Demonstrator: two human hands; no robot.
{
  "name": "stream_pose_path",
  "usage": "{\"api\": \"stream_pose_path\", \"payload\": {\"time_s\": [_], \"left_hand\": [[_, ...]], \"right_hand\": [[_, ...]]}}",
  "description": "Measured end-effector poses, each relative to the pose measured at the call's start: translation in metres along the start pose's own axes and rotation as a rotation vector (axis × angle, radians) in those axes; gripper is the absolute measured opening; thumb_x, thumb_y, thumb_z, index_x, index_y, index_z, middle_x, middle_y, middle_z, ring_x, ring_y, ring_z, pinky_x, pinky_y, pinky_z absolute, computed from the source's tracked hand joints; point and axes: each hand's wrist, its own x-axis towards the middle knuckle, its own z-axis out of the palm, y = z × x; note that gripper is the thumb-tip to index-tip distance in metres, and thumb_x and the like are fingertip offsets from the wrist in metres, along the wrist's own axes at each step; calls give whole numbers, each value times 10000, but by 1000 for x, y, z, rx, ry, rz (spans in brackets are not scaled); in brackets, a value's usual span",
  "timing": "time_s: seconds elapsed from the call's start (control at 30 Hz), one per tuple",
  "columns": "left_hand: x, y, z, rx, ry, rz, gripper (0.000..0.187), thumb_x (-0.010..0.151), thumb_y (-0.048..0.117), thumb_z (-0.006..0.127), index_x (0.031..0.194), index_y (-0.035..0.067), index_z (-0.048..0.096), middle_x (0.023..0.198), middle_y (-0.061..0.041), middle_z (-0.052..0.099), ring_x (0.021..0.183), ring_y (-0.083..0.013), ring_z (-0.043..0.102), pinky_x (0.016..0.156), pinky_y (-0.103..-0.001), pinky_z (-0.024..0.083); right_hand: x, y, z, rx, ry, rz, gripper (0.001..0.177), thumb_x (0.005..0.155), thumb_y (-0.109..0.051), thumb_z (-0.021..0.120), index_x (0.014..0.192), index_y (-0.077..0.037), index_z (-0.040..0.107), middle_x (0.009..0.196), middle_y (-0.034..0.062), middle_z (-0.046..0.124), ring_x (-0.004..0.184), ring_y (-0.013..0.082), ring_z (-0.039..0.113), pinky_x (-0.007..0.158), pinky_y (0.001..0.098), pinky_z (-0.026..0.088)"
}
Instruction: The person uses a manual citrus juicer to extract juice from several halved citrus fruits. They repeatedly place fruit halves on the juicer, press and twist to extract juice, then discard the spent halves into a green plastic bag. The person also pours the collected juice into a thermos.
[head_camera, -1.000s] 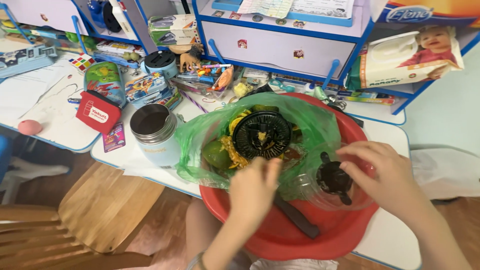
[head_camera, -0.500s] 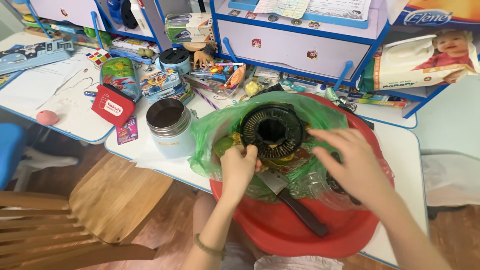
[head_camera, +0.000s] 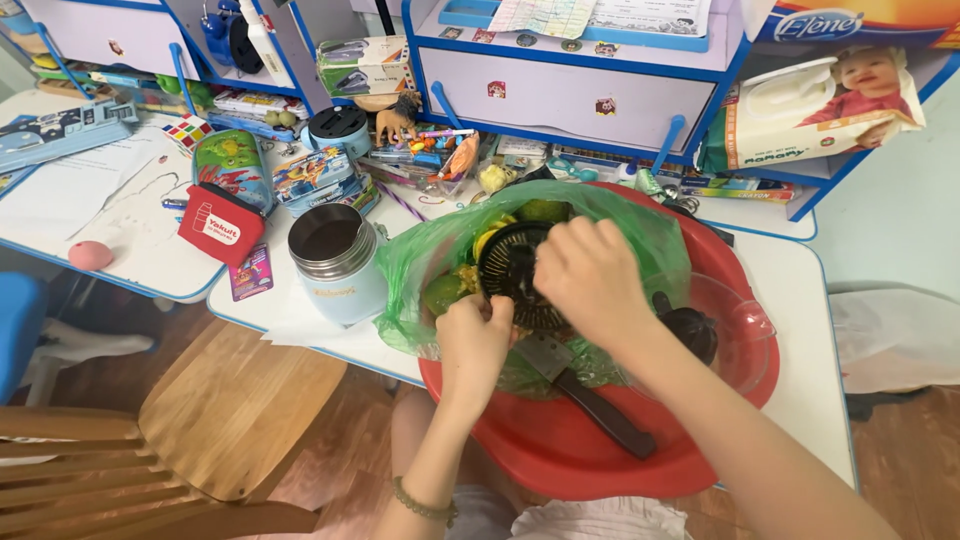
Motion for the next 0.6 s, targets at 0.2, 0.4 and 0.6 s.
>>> {"api": "stream_pose_path", "payload": {"time_s": [0.2,0.4,0.6], "left_hand": [[-2,5,-11,32,26,11,364,923,212,588,669,-41,655,520,-135,682,513,-208,736,574,-341,585],[-13,30,-12,8,-4,126,376,936,213,577,663,-36,648,524,-127,690,487,-215,719,551,-343,572],[-29,61,17,-92,-102,204,341,941,214,580,725,-32,676,546,-125,690,504,-194,726,554,-333,579]], "right_hand": [[-2,24,-5,543,-65,775,162,905,-172,689,935,-23,746,830,86,718,700,193,665,653,328,494],[-13,61,-20,933,-267,924,226,896,-193,686,990,-6,773,802,33,752,658,77,592,587,269,469],[-41,101,-64,800,-553,1135,252,973,-207,663,957,17,778,748,98,638,573,172,503,507,355,378]]}}
